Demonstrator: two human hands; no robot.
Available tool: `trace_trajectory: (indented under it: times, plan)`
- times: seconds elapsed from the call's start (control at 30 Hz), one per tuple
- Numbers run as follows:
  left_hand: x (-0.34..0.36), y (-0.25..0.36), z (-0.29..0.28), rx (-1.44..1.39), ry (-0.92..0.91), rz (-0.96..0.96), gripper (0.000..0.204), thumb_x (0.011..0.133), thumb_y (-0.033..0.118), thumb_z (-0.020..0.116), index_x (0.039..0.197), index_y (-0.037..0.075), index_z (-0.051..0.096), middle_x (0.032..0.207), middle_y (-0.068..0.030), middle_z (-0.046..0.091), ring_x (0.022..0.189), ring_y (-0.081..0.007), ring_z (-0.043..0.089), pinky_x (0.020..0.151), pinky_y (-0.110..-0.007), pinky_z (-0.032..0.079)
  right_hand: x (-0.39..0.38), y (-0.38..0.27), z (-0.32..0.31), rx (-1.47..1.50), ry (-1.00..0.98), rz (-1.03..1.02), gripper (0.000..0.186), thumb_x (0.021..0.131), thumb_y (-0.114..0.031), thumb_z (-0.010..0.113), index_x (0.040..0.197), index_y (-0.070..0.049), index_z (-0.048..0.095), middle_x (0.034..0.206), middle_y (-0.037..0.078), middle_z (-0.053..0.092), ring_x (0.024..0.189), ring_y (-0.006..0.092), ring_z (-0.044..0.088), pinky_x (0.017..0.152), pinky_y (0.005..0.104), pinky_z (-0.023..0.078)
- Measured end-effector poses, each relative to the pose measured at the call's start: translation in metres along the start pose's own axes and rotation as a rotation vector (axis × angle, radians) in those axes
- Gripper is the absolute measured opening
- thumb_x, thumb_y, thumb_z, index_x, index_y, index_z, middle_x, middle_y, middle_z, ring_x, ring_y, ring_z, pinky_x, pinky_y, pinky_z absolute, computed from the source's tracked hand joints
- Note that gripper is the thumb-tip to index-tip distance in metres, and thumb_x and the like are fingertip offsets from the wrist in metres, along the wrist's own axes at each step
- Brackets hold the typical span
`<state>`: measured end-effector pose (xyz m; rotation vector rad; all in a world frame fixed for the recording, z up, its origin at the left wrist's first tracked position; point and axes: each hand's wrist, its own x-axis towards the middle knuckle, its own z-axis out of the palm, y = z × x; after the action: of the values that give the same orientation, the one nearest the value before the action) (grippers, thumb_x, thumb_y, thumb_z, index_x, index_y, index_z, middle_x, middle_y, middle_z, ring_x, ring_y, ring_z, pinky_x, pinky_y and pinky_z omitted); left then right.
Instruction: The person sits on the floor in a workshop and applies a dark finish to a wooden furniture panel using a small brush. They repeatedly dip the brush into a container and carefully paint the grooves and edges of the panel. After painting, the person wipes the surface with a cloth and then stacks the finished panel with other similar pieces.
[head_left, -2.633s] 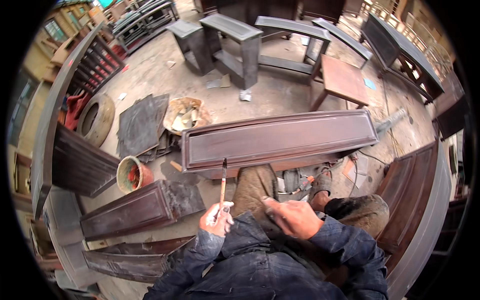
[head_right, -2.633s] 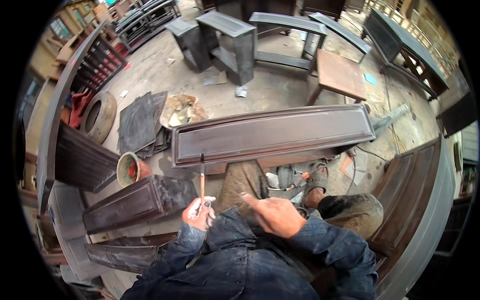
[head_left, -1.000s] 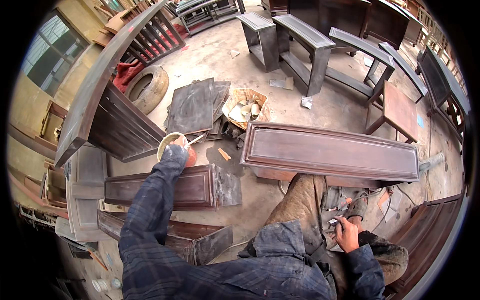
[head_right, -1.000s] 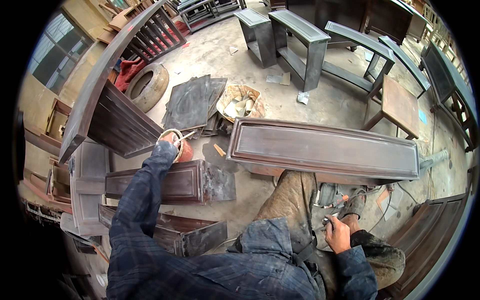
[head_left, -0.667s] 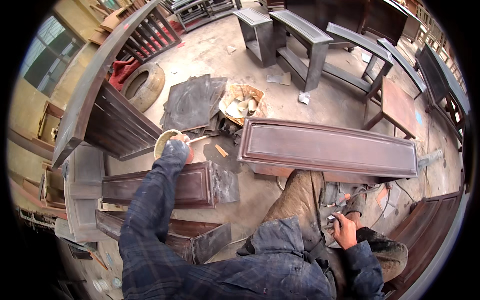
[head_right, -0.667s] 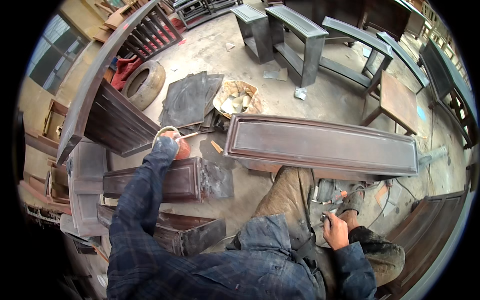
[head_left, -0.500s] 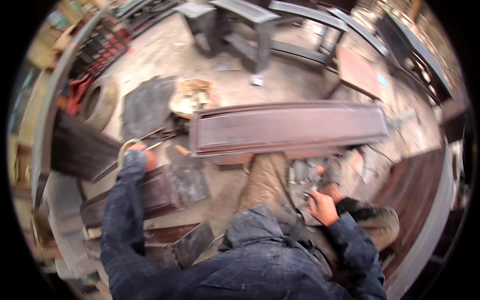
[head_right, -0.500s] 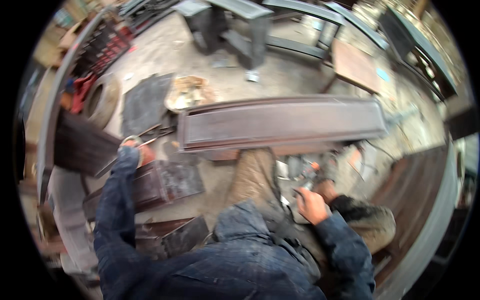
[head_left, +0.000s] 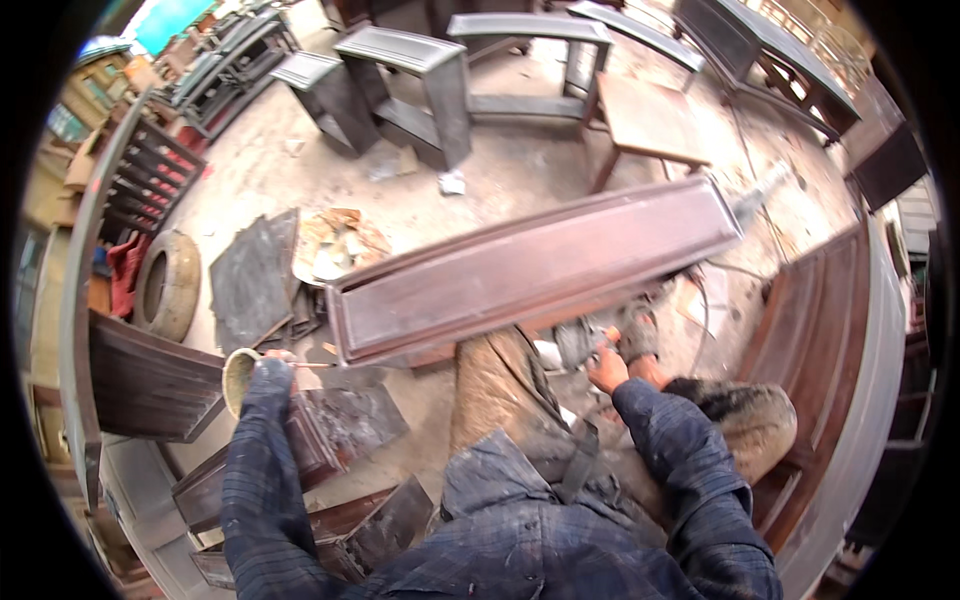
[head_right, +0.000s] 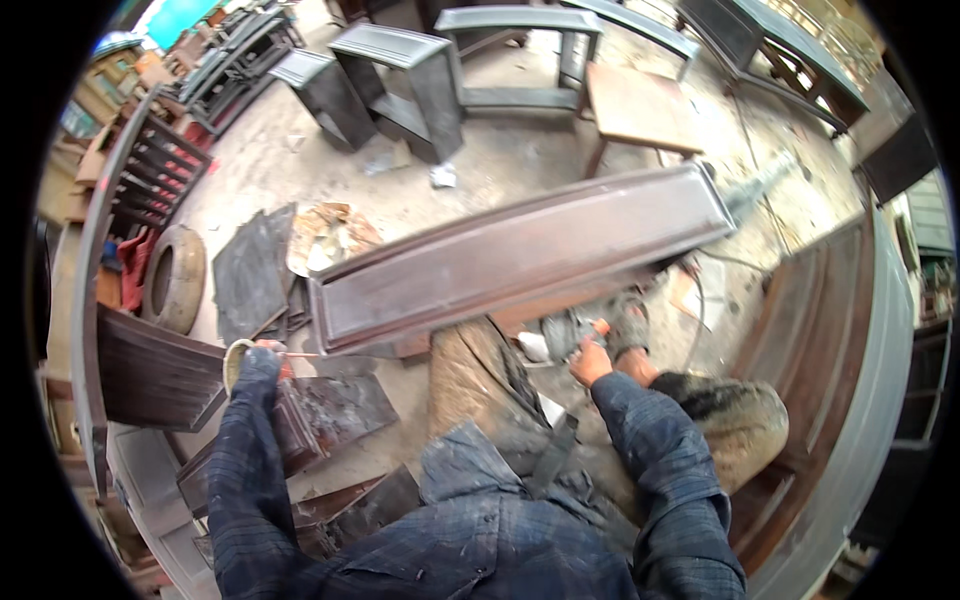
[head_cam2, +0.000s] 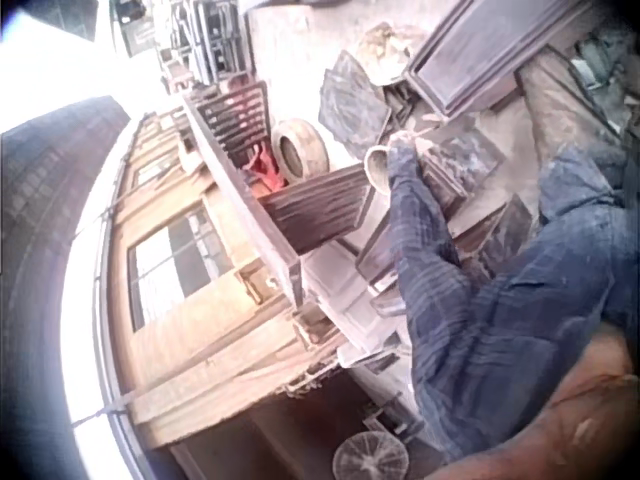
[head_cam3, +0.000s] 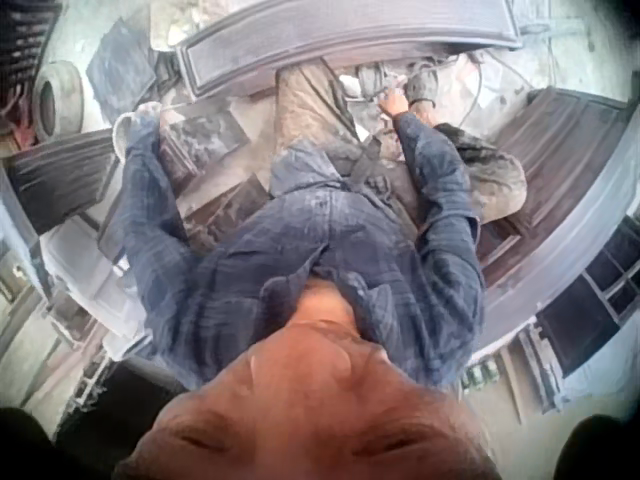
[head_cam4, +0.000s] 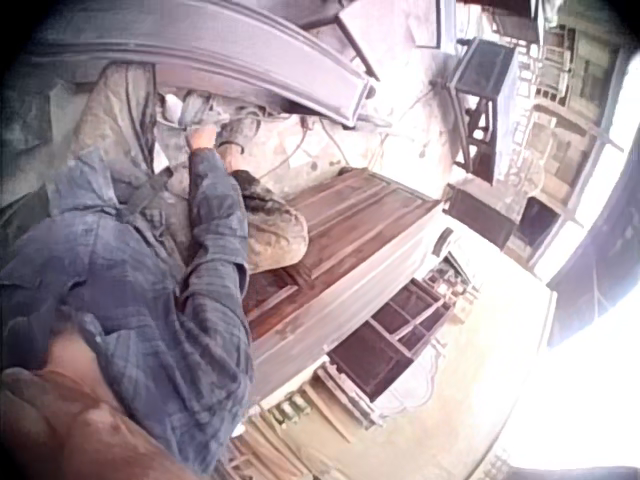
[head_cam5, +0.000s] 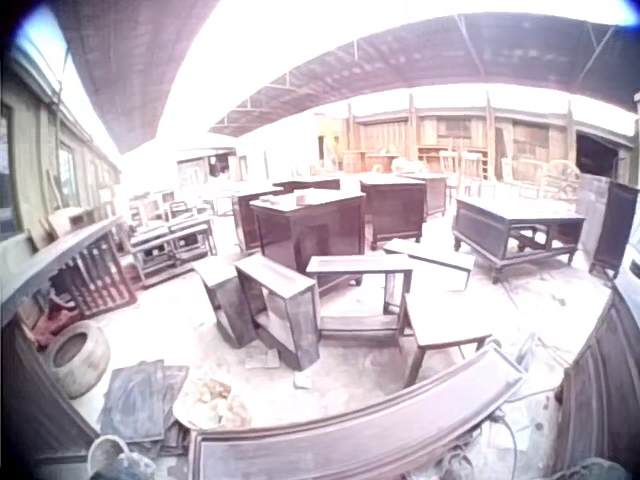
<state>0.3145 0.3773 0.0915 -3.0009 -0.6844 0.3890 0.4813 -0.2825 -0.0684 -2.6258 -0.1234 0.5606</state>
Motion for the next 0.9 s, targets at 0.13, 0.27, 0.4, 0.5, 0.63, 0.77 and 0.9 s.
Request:
trace_trajectory:
  times: [0.13, 0.27, 0.4, 0.5, 0.63, 0.77, 0.9]
  plan:
    - [-0.013, -0.033, 0.011, -0.206, 0.090, 0.011, 0.040, 0.084, 0.020, 0.073, 0.122, 0.010, 0.067, 0.118, -0.0188, 0.067, 0.112, -0.0371, 0.063, 0.097, -0.047, 0.050, 0.035, -0.019, 0.039, 0.049, -0.007, 0.163, 0.068, 0.076, -0.036, 0.076, 0.127, 0.003, 0.053, 0.119, 0.032, 0.062, 0.114, 0.0455, 0.060, 0.098, 0.0482, 0.048]
    - [-0.018, -0.022, -0.015, -0.369, 0.518, 0.063, 0.043, 0.083, 0.013, 0.070, 0.125, 0.010, 0.063, 0.111, -0.0214, 0.067, 0.106, -0.0394, 0.064, 0.093, -0.045, 0.052, 0.047, -0.027, 0.056, 0.072, 0.039, 0.237, 0.058, 0.073, -0.032, 0.077, 0.114, 0.004, 0.058, 0.115, 0.033, 0.062, 0.114, 0.0456, 0.060, 0.096, 0.0495, 0.049]
    - [0.026, 0.058, -0.050, -0.661, 0.684, -0.029, 0.038, 0.087, 0.011, 0.066, 0.124, 0.008, 0.063, 0.108, -0.0208, 0.067, 0.103, -0.0373, 0.066, 0.091, -0.040, 0.052, 0.060, 0.009, 0.040, 0.120, 0.159, 0.126, 0.036, 0.073, -0.026, 0.071, 0.095, -0.001, 0.058, 0.096, 0.029, 0.064, 0.095, 0.0450, 0.062, 0.084, 0.0520, 0.050]
    - [0.058, 0.085, -0.005, -0.909, 0.811, -0.081, 0.036, 0.092, 0.013, 0.062, 0.127, 0.006, 0.061, 0.108, -0.0230, 0.065, 0.103, -0.0368, 0.065, 0.089, -0.040, 0.052, 0.043, -0.020, 0.014, 0.134, 0.177, -0.067, 0.030, 0.073, -0.023, 0.068, 0.085, -0.002, 0.052, 0.083, 0.024, 0.060, 0.079, 0.0424, 0.059, 0.075, 0.0501, 0.048]
    - [0.095, 0.119, 0.031, -0.836, 0.569, -0.122, 0.036, 0.095, 0.019, 0.056, 0.127, 0.003, 0.059, 0.114, -0.0205, 0.067, 0.106, -0.0354, 0.065, 0.094, -0.044, 0.050, -0.018, -0.071, -0.102, 0.291, -0.027, -0.065, 0.029, 0.075, -0.018, 0.065, 0.096, -0.001, 0.054, 0.090, 0.024, 0.062, 0.094, 0.0383, 0.061, 0.083, 0.0449, 0.050]
    - [0.093, 0.131, 0.041, -1.396, 0.357, -0.025, 0.035, 0.099, 0.018, 0.051, 0.129, 0.001, 0.059, 0.114, -0.0104, 0.068, 0.105, -0.0175, 0.063, 0.096, -0.033, 0.049, -0.066, -0.095, -0.229, 0.556, 0.161, -0.308, 0.033, 0.082, -0.003, 0.052, 0.115, -0.002, 0.055, 0.108, 0.013, 0.062, 0.101, 0.0248, 0.060, 0.093, 0.0352, 0.047]
    - [0.095, 0.094, 0.071, -1.525, 0.326, 0.043, 0.040, 0.100, 0.023, 0.047, 0.132, 0.001, 0.057, 0.120, -0.0099, 0.067, 0.107, -0.0178, 0.062, 0.097, -0.032, 0.048, -0.046, -0.092, -0.328, 0.459, 0.477, -0.300, 0.033, 0.081, -0.004, 0.059, 0.114, -0.002, 0.057, 0.104, 0.012, 0.065, 0.096, 0.0219, 0.063, 0.087, 0.0338, 0.050]
